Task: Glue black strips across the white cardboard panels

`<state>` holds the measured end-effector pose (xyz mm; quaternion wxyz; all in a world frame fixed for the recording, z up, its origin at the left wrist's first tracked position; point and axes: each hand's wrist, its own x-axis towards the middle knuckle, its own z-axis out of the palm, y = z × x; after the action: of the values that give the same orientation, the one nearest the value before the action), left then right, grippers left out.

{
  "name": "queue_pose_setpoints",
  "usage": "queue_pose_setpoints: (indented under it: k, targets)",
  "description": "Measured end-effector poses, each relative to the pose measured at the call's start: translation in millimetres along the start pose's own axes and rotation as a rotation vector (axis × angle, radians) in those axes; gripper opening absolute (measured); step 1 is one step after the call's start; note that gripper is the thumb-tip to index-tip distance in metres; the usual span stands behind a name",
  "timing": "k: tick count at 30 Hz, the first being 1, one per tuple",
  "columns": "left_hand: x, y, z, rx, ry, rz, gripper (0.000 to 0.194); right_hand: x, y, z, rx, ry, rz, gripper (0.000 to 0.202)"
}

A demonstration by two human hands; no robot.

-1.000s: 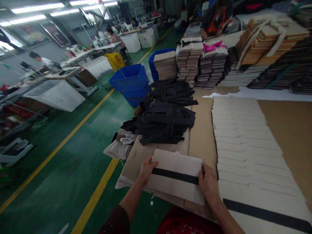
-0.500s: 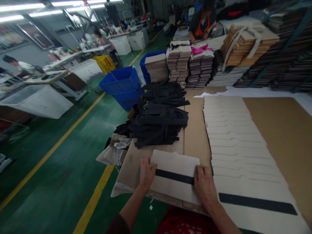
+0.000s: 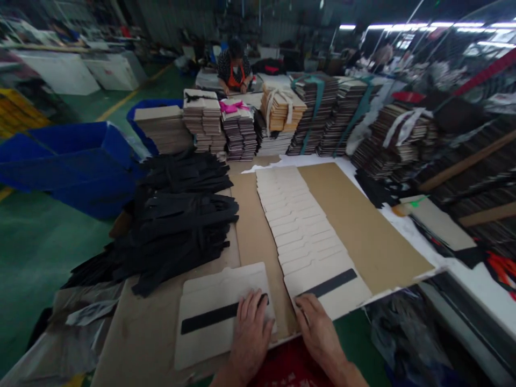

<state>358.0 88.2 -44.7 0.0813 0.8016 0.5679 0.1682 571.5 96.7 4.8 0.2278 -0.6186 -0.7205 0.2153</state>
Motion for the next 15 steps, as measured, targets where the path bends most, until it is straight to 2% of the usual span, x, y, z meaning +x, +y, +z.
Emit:
queue_pose_setpoints:
  k: [4,6,8,11,15]
  targets:
    - [34,35,-0.6,-0.120,-0.150,0.123,0.065,15,86,-23,-0.226,0.241,0.226,0.041]
    - [51,52,5.8,-0.169,-0.210,0.154,0.074,24,124,-32,-0.292,0.305,0.307,0.052]
    - [66,64,15.5,-0.194,-0.240,0.154,0.080,27,151,-35,-0.319,0.329,0.353,0.060]
    - [74,67,29.2,-0.178,-0.278,0.134,0.081,24,171,-27,-0.323,0.328,0.367,0.066]
    - [63,56,34.2,-0.085,-0.299,0.140,0.083,18,171,-12,-0.338,0.322,0.344,0.066]
